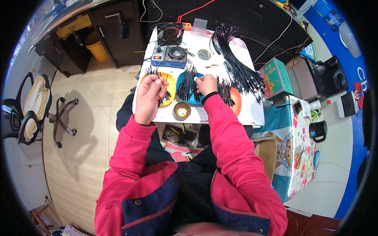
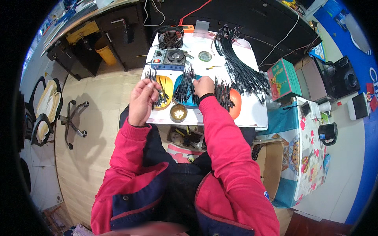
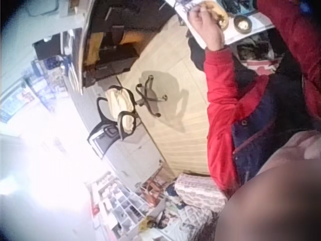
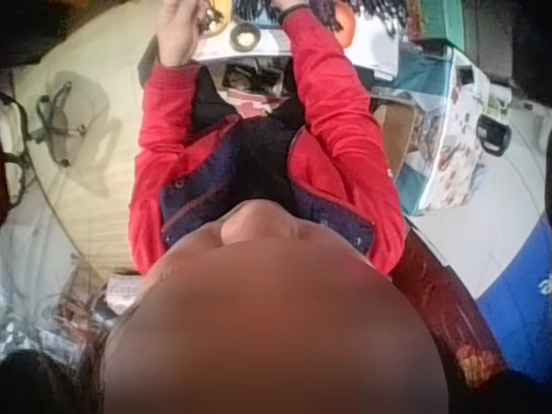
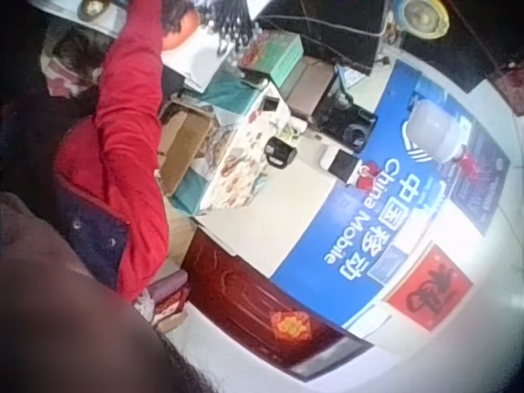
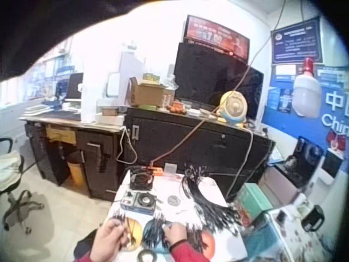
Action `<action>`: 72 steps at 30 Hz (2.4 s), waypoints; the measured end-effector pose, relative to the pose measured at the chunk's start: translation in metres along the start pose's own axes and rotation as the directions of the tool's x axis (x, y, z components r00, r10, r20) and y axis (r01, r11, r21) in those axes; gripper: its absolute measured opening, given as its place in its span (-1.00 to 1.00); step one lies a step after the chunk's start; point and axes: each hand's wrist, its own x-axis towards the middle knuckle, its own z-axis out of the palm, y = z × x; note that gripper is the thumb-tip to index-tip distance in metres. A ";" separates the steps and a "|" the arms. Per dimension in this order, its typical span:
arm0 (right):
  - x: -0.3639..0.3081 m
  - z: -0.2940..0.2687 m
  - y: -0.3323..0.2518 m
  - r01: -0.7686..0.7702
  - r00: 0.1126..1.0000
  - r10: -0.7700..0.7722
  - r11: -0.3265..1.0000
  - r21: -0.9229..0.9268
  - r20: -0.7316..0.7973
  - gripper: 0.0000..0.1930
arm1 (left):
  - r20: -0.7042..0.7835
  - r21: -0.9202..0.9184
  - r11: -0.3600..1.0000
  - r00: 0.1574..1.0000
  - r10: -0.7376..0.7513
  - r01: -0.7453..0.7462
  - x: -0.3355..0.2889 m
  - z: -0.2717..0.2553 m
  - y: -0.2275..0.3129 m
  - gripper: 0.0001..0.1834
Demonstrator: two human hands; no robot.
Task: The person repeatedly picks up black wires and small white cylindrical components from trays on a table, then joins them by hand. The person places the assembled units into a small bowl and continues the cycle.
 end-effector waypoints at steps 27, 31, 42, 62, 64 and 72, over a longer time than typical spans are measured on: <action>-0.226 -0.124 -0.067 0.482 0.851 -0.524 0.743 0.465 -0.045 -0.69 | 0.192 0.699 0.573 0.884 0.426 -0.428 -0.123 0.085 -0.002 -0.92; -0.221 -0.124 -0.062 0.537 0.813 -0.567 0.643 0.546 -0.131 -0.83 | 0.264 0.672 0.571 0.873 0.410 -0.472 -0.131 0.089 -0.001 -0.93; -0.226 -0.123 -0.043 0.008 0.930 -0.354 0.288 0.958 0.099 -0.82 | 0.252 0.260 0.965 0.962 -0.101 0.034 -0.129 0.082 -0.003 -0.84; -0.234 -0.113 -0.028 -0.147 0.898 -0.400 0.125 0.981 0.185 -0.86 | 0.231 0.094 0.990 0.965 -0.126 0.106 -0.138 0.090 -0.013 -0.88; -0.233 -0.106 -0.026 -0.331 0.881 -0.358 -0.002 0.944 0.308 -0.87 | 0.241 -0.060 0.977 0.953 -0.185 0.205 -0.137 0.089 -0.015 -0.88; -0.237 -0.103 -0.026 0.089 0.952 -0.306 0.291 0.952 0.004 -0.94 | 0.248 0.007 0.965 0.934 -0.257 0.263 -0.131 0.087 -0.024 -0.88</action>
